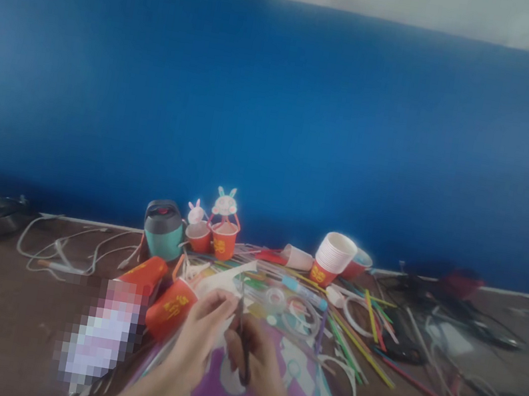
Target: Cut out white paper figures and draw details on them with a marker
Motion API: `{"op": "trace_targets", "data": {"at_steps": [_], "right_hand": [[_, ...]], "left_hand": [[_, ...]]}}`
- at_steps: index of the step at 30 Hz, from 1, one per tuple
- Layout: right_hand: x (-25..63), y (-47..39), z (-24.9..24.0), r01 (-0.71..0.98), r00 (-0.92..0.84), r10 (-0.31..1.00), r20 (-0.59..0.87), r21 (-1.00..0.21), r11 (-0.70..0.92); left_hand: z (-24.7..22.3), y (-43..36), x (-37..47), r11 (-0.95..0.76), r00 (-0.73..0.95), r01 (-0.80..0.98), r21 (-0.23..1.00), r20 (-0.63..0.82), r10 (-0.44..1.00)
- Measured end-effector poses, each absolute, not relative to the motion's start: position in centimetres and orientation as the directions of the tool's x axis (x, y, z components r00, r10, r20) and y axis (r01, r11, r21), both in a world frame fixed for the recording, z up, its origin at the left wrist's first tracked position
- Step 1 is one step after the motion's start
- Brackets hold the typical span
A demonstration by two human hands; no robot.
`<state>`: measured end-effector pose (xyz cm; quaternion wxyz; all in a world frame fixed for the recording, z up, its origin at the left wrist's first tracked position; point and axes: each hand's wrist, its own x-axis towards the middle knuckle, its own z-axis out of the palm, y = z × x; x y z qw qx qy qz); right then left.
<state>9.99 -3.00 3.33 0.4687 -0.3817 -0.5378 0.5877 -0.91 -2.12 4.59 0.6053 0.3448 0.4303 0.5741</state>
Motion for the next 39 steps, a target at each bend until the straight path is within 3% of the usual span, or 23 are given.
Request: {"op": "trace_targets", "data": {"at_steps": [10,39], "right_hand": [[10.6,-2.7,4.3,-0.058,-0.293,0.955,0.042,-0.998,0.026],[11.1,-2.2,4.1,-0.020,-0.341,0.940,0.012,-1.000,0.006]], "left_hand": [[5.5,-1.5,-1.8,0.081,-0.016,-0.339,0.937,-0.092,0.996],[5.7,-1.1,-2.5,0.095,0.046,-0.319,0.943,-0.084,0.995]]}}
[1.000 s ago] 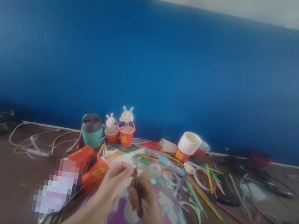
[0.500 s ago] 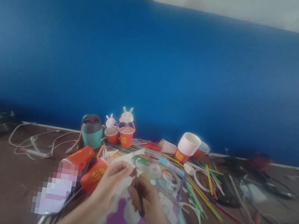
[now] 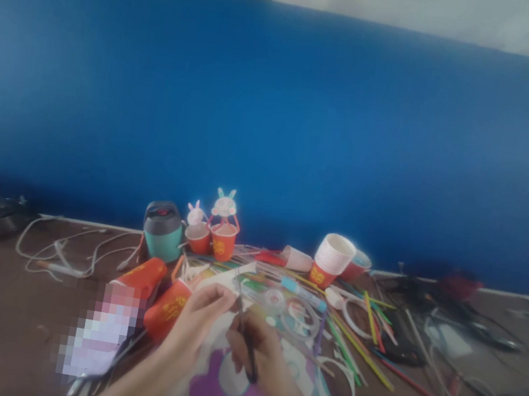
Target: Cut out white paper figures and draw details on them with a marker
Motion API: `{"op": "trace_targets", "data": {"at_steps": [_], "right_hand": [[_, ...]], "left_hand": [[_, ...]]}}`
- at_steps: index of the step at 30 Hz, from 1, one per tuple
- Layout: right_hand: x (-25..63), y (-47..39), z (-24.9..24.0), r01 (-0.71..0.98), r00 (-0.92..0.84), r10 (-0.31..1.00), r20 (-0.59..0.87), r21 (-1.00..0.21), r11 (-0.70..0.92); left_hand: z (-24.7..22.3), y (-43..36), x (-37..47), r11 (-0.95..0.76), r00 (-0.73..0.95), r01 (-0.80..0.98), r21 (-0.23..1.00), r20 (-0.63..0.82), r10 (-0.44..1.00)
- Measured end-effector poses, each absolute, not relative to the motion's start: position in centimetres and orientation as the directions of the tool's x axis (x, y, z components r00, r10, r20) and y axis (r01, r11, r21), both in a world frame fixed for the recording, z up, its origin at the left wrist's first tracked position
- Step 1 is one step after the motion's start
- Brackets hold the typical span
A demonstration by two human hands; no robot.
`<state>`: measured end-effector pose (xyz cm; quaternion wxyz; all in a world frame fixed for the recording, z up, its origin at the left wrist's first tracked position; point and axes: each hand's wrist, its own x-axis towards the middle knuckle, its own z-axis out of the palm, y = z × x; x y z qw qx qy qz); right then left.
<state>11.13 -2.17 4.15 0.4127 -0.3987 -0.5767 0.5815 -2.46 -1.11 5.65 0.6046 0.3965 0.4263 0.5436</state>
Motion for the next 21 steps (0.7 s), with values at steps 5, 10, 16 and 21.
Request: {"op": "trace_targets", "data": {"at_steps": [5,10,16,21], "right_hand": [[11.0,-2.0,3.5,-0.029,-0.327,0.945,0.016,-1.000,0.007],[11.1,-2.2,4.2,-0.016,-0.328,0.945,0.015,-1.000,0.011],[11.0,-2.2,4.6,-0.001,-0.321,0.947,-0.007,-1.000,-0.007],[10.9,-2.3,4.4,-0.001,-0.322,0.947,0.001,-1.000,0.000]], "left_hand": [[5.7,-1.1,-2.5,0.095,0.054,-0.323,0.942,-0.081,0.995],[5.8,-1.1,-2.5,0.091,0.047,-0.317,0.944,-0.080,0.996],[5.5,-1.0,-2.5,0.073,0.048,-0.317,0.946,-0.061,0.997],[5.5,-1.1,-2.5,0.075,0.058,-0.324,0.943,-0.059,0.997]]}}
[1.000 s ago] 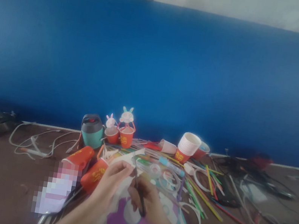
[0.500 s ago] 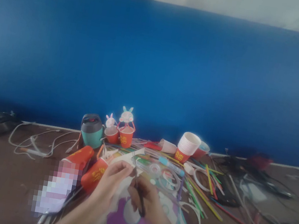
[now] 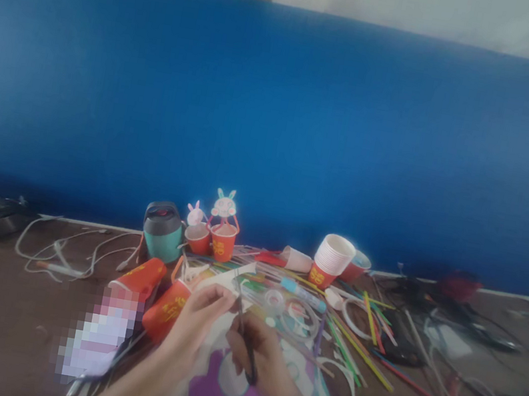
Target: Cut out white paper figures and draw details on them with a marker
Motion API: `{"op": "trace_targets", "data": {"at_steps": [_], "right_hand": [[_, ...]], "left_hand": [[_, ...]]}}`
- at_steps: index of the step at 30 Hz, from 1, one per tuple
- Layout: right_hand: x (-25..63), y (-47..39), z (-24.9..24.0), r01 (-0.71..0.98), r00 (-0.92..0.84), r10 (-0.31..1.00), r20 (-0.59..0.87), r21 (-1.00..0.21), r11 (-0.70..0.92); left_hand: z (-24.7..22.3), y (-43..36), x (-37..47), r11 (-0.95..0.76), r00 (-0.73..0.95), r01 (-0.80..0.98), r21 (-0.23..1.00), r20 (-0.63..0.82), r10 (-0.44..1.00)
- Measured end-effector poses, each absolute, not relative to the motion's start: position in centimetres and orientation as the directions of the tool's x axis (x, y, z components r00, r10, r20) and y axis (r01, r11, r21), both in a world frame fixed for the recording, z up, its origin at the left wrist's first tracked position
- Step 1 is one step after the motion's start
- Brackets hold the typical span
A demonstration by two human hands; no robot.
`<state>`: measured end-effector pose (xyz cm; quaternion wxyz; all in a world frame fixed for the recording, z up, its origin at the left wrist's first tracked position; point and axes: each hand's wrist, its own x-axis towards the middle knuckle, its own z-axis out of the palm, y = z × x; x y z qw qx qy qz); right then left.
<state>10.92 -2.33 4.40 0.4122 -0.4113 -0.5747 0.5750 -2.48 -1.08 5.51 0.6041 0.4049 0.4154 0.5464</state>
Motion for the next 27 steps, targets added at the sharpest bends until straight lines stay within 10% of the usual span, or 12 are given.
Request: {"op": "trace_targets", "data": {"at_steps": [27], "right_hand": [[11.0,-2.4,3.9,-0.007,-0.325,0.946,0.010,-1.000,0.008]], "left_hand": [[5.7,-0.8,-2.8,0.070,0.099,-0.307,0.949,-0.042,0.994]]}}
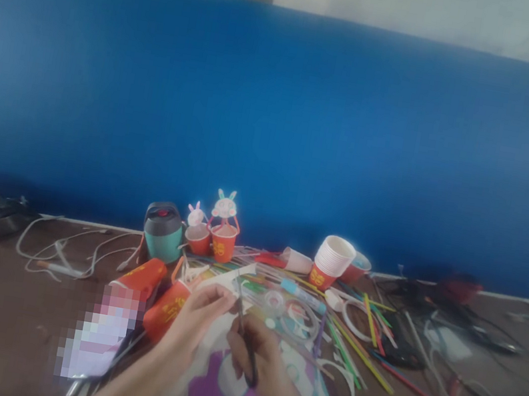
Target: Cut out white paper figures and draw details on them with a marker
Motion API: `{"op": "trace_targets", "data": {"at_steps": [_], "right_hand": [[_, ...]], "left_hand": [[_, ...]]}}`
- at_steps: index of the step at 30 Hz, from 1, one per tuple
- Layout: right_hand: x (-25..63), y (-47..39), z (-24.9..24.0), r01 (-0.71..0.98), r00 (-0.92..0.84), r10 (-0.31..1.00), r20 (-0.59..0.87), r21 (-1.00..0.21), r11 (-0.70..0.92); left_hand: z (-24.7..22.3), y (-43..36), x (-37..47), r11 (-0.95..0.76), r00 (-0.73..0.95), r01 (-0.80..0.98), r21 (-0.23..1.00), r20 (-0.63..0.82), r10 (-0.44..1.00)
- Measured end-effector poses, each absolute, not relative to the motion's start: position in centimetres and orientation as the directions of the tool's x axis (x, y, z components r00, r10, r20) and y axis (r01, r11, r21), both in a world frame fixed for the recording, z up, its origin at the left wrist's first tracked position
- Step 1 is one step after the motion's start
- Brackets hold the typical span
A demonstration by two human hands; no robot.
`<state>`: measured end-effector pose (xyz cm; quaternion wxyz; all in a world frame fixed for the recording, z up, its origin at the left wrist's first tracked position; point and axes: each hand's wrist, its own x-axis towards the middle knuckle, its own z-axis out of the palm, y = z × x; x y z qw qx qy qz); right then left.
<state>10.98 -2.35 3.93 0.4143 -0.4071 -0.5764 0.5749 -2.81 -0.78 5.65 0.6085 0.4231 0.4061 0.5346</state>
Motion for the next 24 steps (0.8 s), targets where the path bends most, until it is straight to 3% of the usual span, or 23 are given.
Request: {"op": "trace_targets", "data": {"at_steps": [11,18,24], "right_hand": [[11.2,-1.8,3.8,-0.031,-0.325,0.944,-0.058,-0.997,-0.072],[13.5,0.0,3.8,0.112,-0.195,0.981,-0.018,-0.994,0.004],[12.5,-0.6,4.5,-0.121,-0.175,0.984,-0.028,-0.991,-0.050]], "left_hand": [[5.5,-0.5,-3.0,0.074,0.087,-0.279,0.957,-0.051,0.995],[5.4,-0.1,-3.2,0.019,-0.017,-0.199,0.980,-0.022,1.000],[5.5,-0.6,-2.7,0.008,0.006,-0.180,0.984,-0.007,1.000]]}}
